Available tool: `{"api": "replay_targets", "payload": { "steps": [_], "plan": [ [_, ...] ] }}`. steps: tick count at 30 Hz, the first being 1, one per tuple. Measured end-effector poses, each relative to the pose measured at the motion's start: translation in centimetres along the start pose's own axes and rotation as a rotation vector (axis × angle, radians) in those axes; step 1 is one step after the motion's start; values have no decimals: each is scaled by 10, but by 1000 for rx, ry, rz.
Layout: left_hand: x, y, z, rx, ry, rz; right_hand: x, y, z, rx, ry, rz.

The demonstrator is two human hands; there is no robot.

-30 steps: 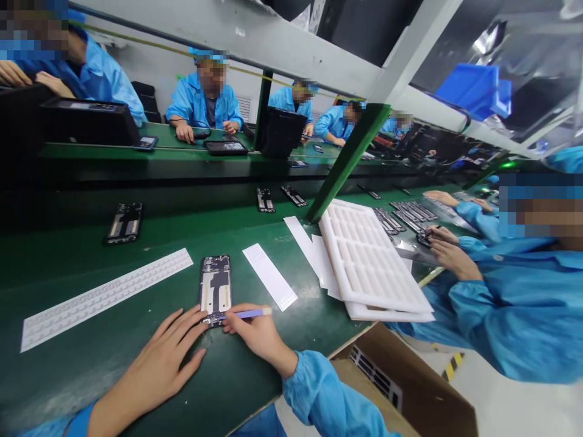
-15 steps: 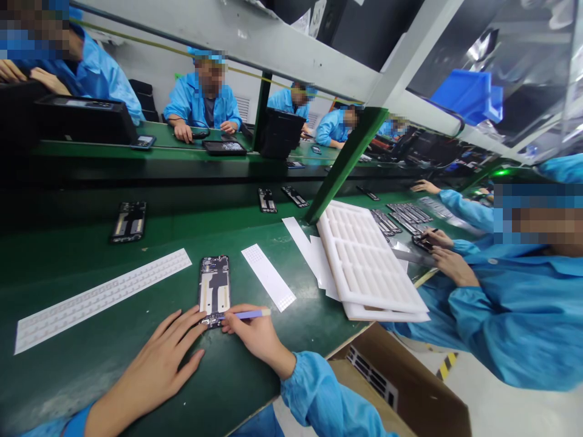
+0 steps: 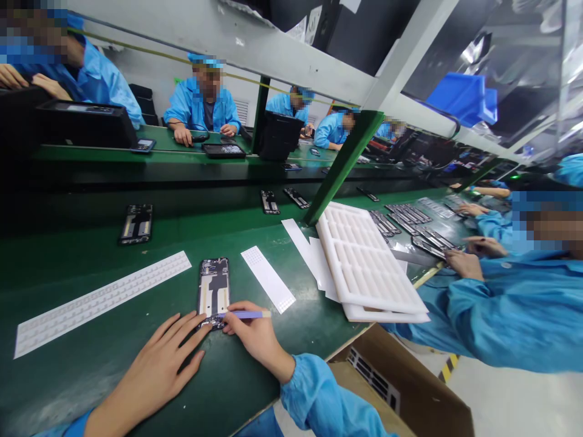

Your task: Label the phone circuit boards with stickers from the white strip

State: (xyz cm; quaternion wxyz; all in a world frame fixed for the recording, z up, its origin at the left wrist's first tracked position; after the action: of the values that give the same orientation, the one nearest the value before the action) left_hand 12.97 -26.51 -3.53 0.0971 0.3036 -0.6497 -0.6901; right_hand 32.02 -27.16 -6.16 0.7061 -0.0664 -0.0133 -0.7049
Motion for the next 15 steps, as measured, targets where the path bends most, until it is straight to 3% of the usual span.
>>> {"api": "replay_targets", "payload": {
  "steps": [15],
  "plan": [
    [2,-2,2,70,17,10,3,-4,7,167,60,119]
  ]
}}
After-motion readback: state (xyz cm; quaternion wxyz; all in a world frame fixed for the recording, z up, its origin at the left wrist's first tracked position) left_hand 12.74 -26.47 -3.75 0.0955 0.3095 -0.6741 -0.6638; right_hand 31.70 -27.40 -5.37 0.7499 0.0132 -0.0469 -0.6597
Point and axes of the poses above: each hand's wrist, its own x-axis away from the middle knuckle, its own y-axis out of the back of the hand, z = x × y, the point moved 5 cm from there along -x, towards the middle knuckle, and after that the axes turned 8 degrees about z, right-handed, at the moved point
